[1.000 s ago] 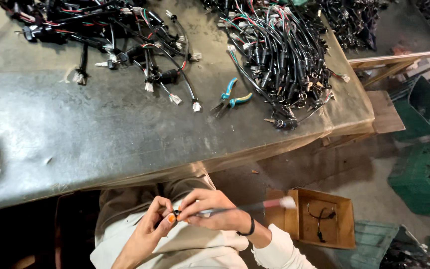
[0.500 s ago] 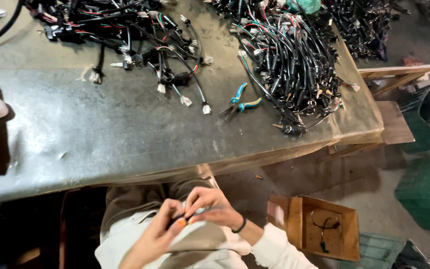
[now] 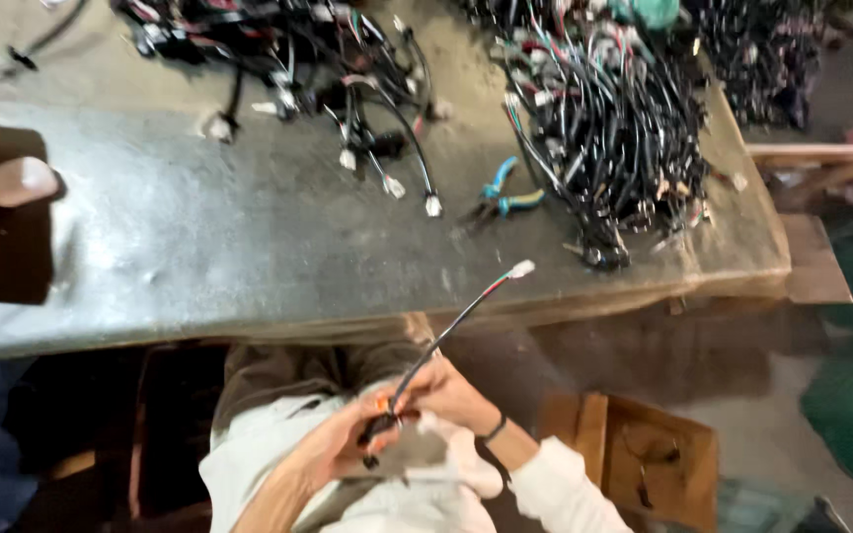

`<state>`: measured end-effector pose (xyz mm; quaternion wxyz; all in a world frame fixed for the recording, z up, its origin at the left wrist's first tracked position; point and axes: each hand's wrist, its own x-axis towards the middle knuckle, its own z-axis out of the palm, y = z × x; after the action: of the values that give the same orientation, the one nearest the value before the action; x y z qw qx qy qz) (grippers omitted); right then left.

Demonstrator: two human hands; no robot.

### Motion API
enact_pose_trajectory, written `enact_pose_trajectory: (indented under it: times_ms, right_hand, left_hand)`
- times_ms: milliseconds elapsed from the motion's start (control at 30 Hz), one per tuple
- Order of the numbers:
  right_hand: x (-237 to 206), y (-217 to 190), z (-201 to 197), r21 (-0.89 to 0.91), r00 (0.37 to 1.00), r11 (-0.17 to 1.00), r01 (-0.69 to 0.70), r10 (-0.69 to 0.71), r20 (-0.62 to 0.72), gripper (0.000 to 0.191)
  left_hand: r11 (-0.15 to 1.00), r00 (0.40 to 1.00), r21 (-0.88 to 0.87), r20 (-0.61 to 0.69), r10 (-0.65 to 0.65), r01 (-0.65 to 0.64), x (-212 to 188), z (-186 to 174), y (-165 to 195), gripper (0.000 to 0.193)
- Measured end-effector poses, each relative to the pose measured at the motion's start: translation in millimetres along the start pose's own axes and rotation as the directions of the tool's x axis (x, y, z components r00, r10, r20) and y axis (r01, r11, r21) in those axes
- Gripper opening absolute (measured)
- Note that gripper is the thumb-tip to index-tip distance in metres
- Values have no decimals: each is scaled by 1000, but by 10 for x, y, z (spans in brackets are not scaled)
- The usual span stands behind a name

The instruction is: The person sits at a workbench assembling wire harnesses. They pick up a cable, use pliers to work on the connector end, press the connector together by hand, and place the finished harness on the table with piles of completed harnesses.

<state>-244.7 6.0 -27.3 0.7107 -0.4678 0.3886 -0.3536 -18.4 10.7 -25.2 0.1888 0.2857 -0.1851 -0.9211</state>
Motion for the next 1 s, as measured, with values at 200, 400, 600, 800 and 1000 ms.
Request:
enact_pose_trajectory:
  times_ms: [200, 400, 600, 800, 1000]
  right_hand:
    - [6, 21, 113, 238, 992, 971, 8, 22, -123, 17]
    - [-18, -787, 58, -340, 982, 924, 177, -144, 119, 21]
    - [498, -1930, -899, -968, 739, -88, -236, -663, -120, 33]
    - [204, -1521, -729, -933, 725, -342, -109, -670, 161, 26]
    - [-242, -897, 64, -784, 803, 530, -322, -285, -523, 18]
  left_hand:
    - [-470, 376, 849, 365, 852, 240, -33, 138, -214, 69]
    - [-243, 535, 960, 281, 797, -142, -375, 308, 34, 66]
    - [-77, 354, 938, 203, 913, -339, -702, 548, 287, 50]
    - [163, 320, 948, -71, 945, -272, -834, 428, 392, 36]
    - [-1, 312, 964, 86, 946, -264, -727, 174, 369, 33]
